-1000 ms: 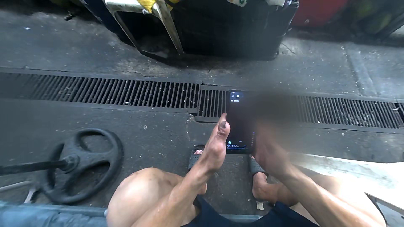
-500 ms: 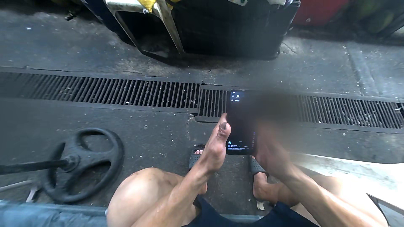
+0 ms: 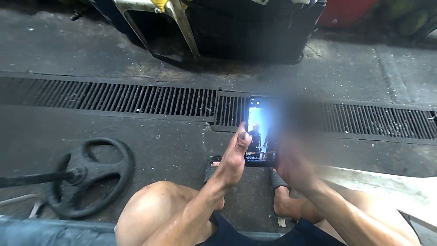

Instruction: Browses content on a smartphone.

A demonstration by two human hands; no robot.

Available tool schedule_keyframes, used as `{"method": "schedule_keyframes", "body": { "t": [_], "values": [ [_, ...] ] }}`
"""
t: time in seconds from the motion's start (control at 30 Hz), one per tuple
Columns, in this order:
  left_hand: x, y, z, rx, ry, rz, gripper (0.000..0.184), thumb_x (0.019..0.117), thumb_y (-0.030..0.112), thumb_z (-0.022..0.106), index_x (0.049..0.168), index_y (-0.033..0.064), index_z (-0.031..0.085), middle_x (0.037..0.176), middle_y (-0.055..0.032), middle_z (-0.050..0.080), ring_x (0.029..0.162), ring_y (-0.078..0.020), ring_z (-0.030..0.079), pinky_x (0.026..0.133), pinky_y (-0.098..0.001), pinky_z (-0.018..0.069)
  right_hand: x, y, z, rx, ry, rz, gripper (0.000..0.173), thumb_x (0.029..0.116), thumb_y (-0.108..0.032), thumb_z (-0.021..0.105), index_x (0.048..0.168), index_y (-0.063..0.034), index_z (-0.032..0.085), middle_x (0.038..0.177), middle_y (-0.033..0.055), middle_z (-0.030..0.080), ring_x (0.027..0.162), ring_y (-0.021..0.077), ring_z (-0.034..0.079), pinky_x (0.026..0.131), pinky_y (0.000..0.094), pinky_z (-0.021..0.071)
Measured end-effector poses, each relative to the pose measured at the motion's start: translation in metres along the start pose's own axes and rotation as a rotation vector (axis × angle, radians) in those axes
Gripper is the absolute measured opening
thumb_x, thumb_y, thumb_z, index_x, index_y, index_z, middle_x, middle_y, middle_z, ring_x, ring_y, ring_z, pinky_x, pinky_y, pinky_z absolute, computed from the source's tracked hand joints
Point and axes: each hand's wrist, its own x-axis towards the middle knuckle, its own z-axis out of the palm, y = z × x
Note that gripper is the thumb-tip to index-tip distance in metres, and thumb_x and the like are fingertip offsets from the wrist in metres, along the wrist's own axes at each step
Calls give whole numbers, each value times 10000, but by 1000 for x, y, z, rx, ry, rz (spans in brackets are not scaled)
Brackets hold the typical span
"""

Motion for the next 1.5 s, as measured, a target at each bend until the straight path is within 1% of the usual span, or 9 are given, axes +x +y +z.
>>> {"method": "schedule_keyframes", "body": {
  "t": [0.27,0.43,0.53,0.63,0.83,1.0,1.23,1.37,1.5],
  "values": [
    [2,1,0,-7,-18,-2,1030,895,839,362,1593,88,262,1474,-96,530,1348,-184,527,1132,-406,456,1,0,0,8,0,-3,904,970,-696,481,1516,-17,241,1367,115,567,1247,203,597,1061,415,521],
    [1,0,0,5,-18,12,1060,899,836,363,1605,59,218,1498,-102,510,1363,-175,515,1146,-392,444,2,-1,0,16,-3,-3,909,970,-688,492,1522,-17,227,1384,119,558,1253,211,595,1061,419,522],
    [0,-1,0,8,-10,25,1064,893,837,380,1599,58,225,1509,-96,496,1380,-161,493,1160,-382,425,3,-2,0,21,-15,-10,914,973,-682,492,1529,-10,218,1392,124,552,1259,211,591,1062,418,522],
    [1,-1,0,-9,-5,19,1061,893,832,391,1597,54,233,1498,-106,507,1369,-168,506,1153,-389,433,2,-2,1,22,-9,-7,916,971,-686,491,1527,-11,217,1389,112,553,1257,198,591,1055,408,527],
    [0,0,0,-4,9,19,1089,881,854,368,1594,40,240,1507,-106,499,1377,-163,495,1158,-382,424,2,-2,1,24,-5,-9,900,971,-684,494,1508,-7,243,1362,108,563,1240,197,596,1049,411,529],
    [0,0,0,17,5,25,1110,891,851,338,1604,13,192,1543,-117,459,1404,-160,467,1176,-374,402,2,-1,0,19,-16,-17,902,975,-681,489,1508,3,238,1371,111,554,1250,196,589,1058,410,523],
    [-1,-1,0,10,5,12,1086,885,855,350,1602,49,223,1513,-107,493,1380,-170,495,1158,-389,427,1,0,1,17,-6,-10,904,976,-680,487,1519,-4,231,1380,111,560,1251,201,594,1059,413,524],
    [0,-1,0,6,-1,27,1105,880,859,356,1607,40,207,1527,-108,479,1394,-169,482,1166,-388,419,1,0,1,15,-1,-3,914,972,-684,492,1519,-2,226,1373,107,556,1242,191,595,1055,401,524],
    [0,1,0,7,-1,26,1062,905,830,356,1606,45,211,1535,-106,467,1402,-164,469,1177,-383,404,3,1,0,8,-4,-16,935,965,-697,489,1523,6,226,1387,114,552,1257,195,587,1060,409,520]
  ]
}}
